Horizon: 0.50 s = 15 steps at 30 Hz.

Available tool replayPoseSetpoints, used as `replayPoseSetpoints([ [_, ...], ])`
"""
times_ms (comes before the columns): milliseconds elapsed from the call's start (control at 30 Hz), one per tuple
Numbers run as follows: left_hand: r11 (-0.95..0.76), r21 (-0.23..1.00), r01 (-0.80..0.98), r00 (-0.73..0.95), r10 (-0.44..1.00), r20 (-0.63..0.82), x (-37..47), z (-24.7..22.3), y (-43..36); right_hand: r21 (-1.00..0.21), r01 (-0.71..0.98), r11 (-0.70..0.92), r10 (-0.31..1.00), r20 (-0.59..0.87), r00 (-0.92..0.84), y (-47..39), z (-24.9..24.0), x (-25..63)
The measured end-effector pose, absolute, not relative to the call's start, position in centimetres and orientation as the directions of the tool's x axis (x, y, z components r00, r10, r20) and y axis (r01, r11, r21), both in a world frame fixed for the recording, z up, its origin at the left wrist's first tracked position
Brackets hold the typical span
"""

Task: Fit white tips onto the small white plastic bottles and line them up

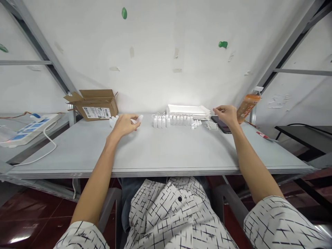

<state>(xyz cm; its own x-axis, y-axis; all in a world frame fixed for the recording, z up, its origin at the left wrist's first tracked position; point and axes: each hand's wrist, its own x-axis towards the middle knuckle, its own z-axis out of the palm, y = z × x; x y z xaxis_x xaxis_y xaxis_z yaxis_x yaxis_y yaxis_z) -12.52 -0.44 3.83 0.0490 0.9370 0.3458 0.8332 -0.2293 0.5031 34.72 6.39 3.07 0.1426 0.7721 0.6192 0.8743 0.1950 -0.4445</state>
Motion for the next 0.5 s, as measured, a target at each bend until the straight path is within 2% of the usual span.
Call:
replayPoseSetpoints([
  [167, -0.33, 0.432, 0.84, 0.115, 0.885, 0.451, -10.2, 3.6, -0.8, -0.386, 0.917, 0.097, 0.917, 0.392, 0.068, 6.1, 2.2, 36.6],
  [333, -0.401, 0.397, 0.826, 0.218, 0.875, 0.432, -7.7, 3.1, -1.2, -0.385, 0.919, 0.079, 0.991, 0.132, -0.03, 5.7, 2.2, 35.7],
  [500, -0.433, 0.331, 0.838, 0.274, 0.86, 0.43, -6.1, 2.7, -1.7, -0.32, 0.944, 0.083, 0.991, 0.127, -0.044, 5.7, 1.9, 34.9],
])
